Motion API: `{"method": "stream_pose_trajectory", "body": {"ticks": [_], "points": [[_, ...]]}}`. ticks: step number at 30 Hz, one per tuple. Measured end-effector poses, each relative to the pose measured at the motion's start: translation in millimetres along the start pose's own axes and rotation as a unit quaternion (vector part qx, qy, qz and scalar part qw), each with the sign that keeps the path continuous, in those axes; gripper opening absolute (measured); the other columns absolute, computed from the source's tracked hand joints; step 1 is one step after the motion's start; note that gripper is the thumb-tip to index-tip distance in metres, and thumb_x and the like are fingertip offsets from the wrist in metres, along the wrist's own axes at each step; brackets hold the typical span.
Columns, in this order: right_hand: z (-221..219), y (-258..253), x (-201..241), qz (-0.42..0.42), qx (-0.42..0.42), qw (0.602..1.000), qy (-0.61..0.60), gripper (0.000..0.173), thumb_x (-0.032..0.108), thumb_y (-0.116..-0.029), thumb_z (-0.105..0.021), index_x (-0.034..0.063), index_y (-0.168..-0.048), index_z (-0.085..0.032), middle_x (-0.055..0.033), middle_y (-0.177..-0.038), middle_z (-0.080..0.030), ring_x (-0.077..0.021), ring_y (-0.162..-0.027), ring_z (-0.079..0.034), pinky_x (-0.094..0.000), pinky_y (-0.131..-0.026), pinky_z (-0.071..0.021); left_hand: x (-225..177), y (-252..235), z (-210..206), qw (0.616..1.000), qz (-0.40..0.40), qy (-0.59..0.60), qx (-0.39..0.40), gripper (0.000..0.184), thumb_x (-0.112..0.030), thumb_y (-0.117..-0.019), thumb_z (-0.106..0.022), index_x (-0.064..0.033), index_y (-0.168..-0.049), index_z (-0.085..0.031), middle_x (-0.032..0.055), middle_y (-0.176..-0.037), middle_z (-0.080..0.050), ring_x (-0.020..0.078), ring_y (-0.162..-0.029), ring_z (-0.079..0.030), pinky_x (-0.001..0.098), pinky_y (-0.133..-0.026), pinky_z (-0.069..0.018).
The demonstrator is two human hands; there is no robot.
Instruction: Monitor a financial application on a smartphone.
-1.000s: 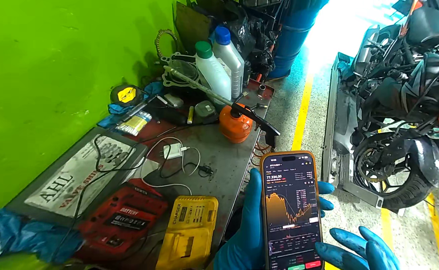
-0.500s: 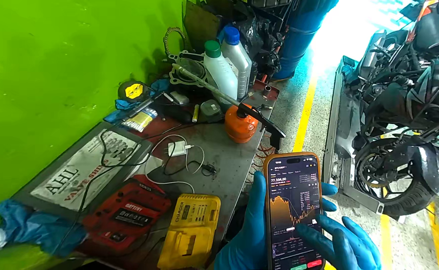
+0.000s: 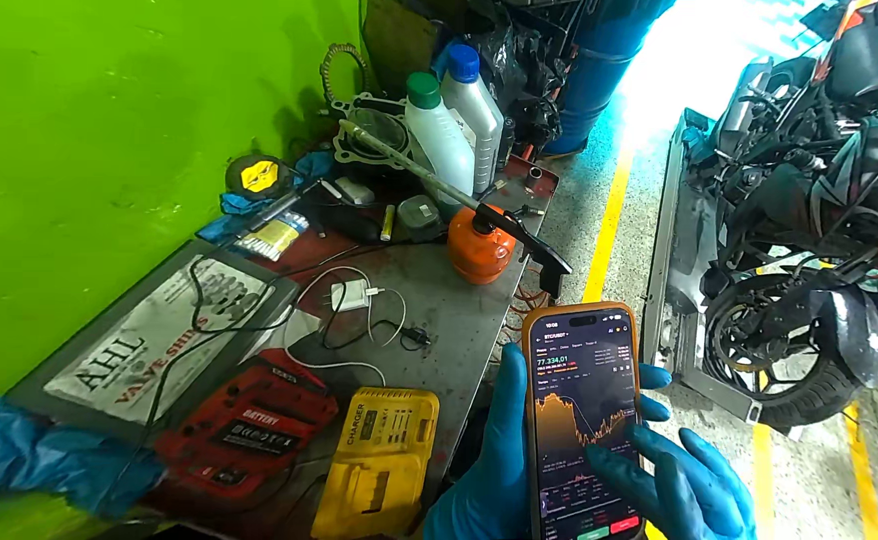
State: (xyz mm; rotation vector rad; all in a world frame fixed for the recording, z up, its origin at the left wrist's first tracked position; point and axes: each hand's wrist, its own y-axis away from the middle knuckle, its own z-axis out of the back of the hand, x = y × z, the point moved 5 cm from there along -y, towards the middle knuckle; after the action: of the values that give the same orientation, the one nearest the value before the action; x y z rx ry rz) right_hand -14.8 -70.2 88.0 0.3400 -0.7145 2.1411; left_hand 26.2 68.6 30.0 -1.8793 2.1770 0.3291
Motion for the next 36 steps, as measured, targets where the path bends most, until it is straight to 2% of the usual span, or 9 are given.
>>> {"method": "stream_pose_trajectory", "body": {"ticks": [9,13,16,19,21,25,29,32,36], "points": [[6.4,6.3,-3.4,0.002,-0.020,1.000,-0.016,0.058,0.036,-0.1009,-0.050,0.0217,-0.155,-0.034,0.0056,-0.135,-0.065,-0.0066,-0.138,-0.047,-0.0315,-0.124,-0.0138,1.1,-3.0,-6.1,0.995,0.022,0.049,0.083,0.057,-0.059,-0.1005,-0.047,-0.0164,-0.132,-0.068,0.0046,-0.125,-0.071,0.0135,-0.118,-0.067,0.0330,-0.102,-0.0537],[8.1,7.2,-1.3,0.008,-0.024,0.999,-0.019,0.055,0.035,-0.1015,-0.049,0.0207,-0.153,-0.036,0.0052,-0.132,-0.067,-0.0061,-0.136,-0.049,-0.0310,-0.124,-0.0144,5.0,-0.9,-2.1,0.999,-0.015,0.036,0.030,0.055,-0.057,-0.0998,-0.048,-0.0152,-0.125,-0.071,0.0030,-0.118,-0.074,0.0111,-0.113,-0.069,0.0309,-0.099,-0.0558],[14.8,13.3,-1.2,0.012,-0.040,0.999,-0.033,0.051,0.033,-0.1022,-0.046,0.0222,-0.151,-0.038,0.0079,-0.125,-0.070,-0.0057,-0.132,-0.053,-0.0317,-0.123,-0.0166,26.1,-8.1,17.0,0.963,-0.011,0.110,0.247,0.068,-0.059,-0.1039,-0.041,-0.0079,-0.147,-0.050,0.0166,-0.143,-0.057,0.0250,-0.133,-0.056,0.0422,-0.111,-0.0461],[20.9,21.5,-5.9,-0.014,-0.051,0.998,-0.044,0.051,0.033,-0.1030,-0.045,0.0248,-0.153,-0.037,0.0098,-0.122,-0.071,-0.0036,-0.127,-0.056,-0.0319,-0.123,-0.0183,18.8,-0.8,4.7,0.987,0.077,0.086,0.108,0.071,-0.070,-0.0950,-0.046,-0.0149,-0.136,-0.065,0.0126,-0.131,-0.068,0.0238,-0.122,-0.065,0.0415,-0.105,-0.0519],[22.0,27.3,-10.8,-0.033,-0.062,0.997,-0.031,0.054,0.034,-0.1031,-0.044,0.0241,-0.155,-0.035,0.0083,-0.121,-0.070,-0.0035,-0.123,-0.058,-0.0323,-0.122,-0.0209,34.4,2.1,41.5,0.988,0.033,0.064,0.135,0.067,-0.064,-0.1001,-0.045,-0.0125,-0.141,-0.058,0.0122,-0.137,-0.063,0.0223,-0.129,-0.060,0.0432,-0.109,-0.0481],[25.3,31.6,-14.3,-0.057,-0.067,0.996,-0.023,0.053,0.035,-0.1036,-0.044,0.0219,-0.155,-0.037,0.0050,-0.119,-0.068,-0.0047,-0.117,-0.060,-0.0329,-0.121,-0.0246,54.4,10.5,79.9,0.999,0.006,0.014,0.032,0.070,-0.066,-0.1001,-0.043,-0.0087,-0.137,-0.059,0.0132,-0.132,-0.065,0.0227,-0.126,-0.061,0.0463,-0.108,-0.0483],[23.6,34.5,-12.2,-0.049,-0.070,0.996,-0.029,0.051,0.035,-0.1031,-0.046,0.0220,-0.152,-0.041,0.0048,-0.121,-0.067,-0.0052,-0.116,-0.061,-0.0328,-0.120,-0.0276,51.9,10.7,76.1,0.998,0.026,0.017,0.054,0.071,-0.066,-0.0995,-0.044,-0.0088,-0.139,-0.057,0.0142,-0.134,-0.064,0.0235,-0.128,-0.060,0.0461,-0.109,-0.0473],[22.2,35.5,-10.4,-0.031,-0.067,0.997,-0.033,0.049,0.033,-0.1035,-0.044,0.0215,-0.152,-0.042,0.0051,-0.122,-0.067,-0.0049,-0.120,-0.059,-0.0325,-0.121,-0.0245,44.9,9.8,60.2,0.996,0.078,0.037,-0.014,0.074,-0.070,-0.0955,-0.046,-0.0092,-0.133,-0.064,0.0155,-0.128,-0.067,0.0253,-0.122,-0.064,0.0474,-0.107,-0.0487],[23.2,35.5,-8.2,-0.018,-0.062,0.997,-0.043,0.047,0.031,-0.1037,-0.044,0.0196,-0.149,-0.046,0.0034,-0.123,-0.066,-0.0048,-0.121,-0.058,-0.0331,-0.122,-0.0232,34.3,0.7,42.8,0.993,0.008,0.042,0.111,0.066,-0.062,-0.1015,-0.044,-0.0092,-0.137,-0.060,0.0151,-0.132,-0.065,0.0233,-0.125,-0.062,0.0432,-0.106,-0.0503]]}}
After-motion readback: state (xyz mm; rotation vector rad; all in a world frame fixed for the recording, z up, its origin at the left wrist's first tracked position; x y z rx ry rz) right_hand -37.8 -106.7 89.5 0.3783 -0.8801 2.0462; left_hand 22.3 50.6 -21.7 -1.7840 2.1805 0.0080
